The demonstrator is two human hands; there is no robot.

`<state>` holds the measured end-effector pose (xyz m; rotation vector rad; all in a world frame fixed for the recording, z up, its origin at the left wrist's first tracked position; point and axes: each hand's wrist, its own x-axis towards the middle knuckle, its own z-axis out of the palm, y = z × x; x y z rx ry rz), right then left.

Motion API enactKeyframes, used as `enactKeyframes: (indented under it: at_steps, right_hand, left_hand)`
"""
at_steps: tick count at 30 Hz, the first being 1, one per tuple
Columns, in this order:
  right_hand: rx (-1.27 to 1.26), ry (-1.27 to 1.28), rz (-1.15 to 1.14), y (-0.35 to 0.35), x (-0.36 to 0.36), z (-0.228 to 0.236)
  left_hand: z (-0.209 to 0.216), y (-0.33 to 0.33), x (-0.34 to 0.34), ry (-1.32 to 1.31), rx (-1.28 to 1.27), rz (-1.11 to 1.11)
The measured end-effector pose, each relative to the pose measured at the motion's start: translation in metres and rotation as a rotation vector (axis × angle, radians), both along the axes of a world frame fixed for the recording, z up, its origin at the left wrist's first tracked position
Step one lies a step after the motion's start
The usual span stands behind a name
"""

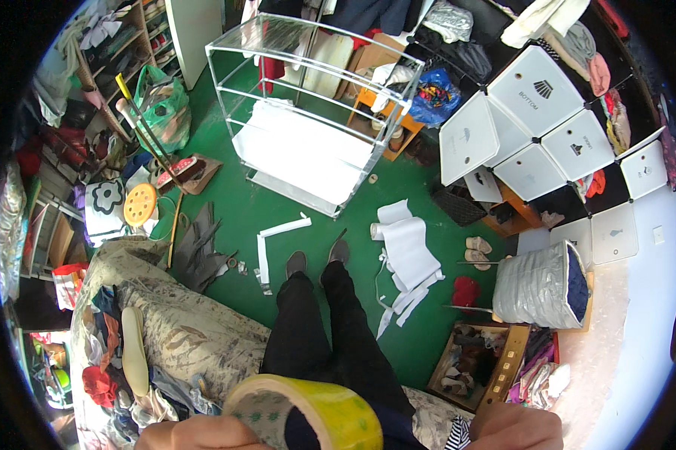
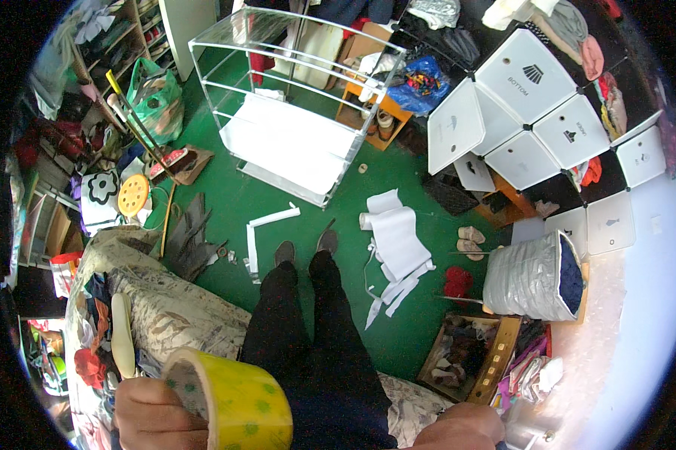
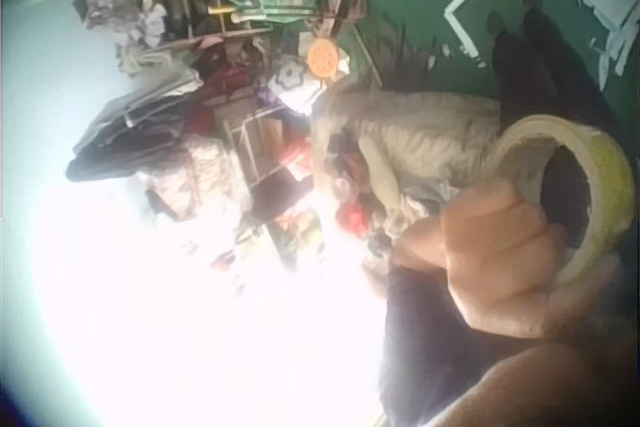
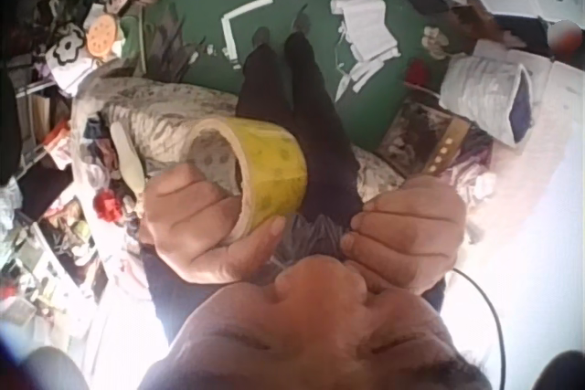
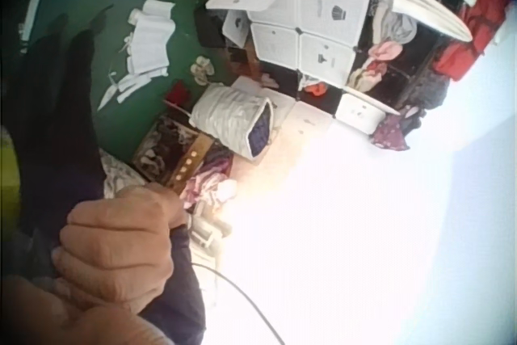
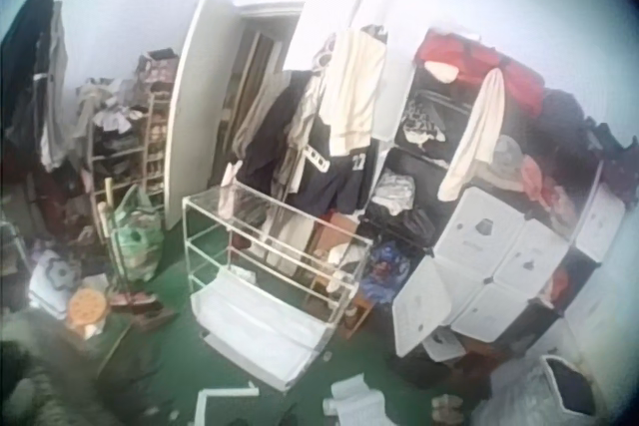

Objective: The person folds a large white sheet of material, cuts it with a knife, and then tapes it onto a metal frame. The person handles the material and tools while sitting on the floor in a cluttered room.

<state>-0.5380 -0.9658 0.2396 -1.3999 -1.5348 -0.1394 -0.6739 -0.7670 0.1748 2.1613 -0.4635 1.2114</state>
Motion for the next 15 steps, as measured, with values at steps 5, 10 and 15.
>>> enactKeyframes:
  at_steps: [5, 10, 15]
  right_hand:
    - [0.055, -0.056, 0.016, 0.021, 0.017, -0.027]
    - [-0.480, 0.087, -0.181, 0.048, 0.089, -0.084]
    - [-0.491, 1.128, -0.477, 0.095, 0.179, -0.231]
  left_hand:
    - [-0.050, 0.052, 0.005, 0.359, -0.081, -0.050]
    - [-0.140, 0.059, 0.059, 0.664, -0.302, 0.114]
    - [-0.245, 0.078, 0.120, 0.857, -0.679, 0.196]
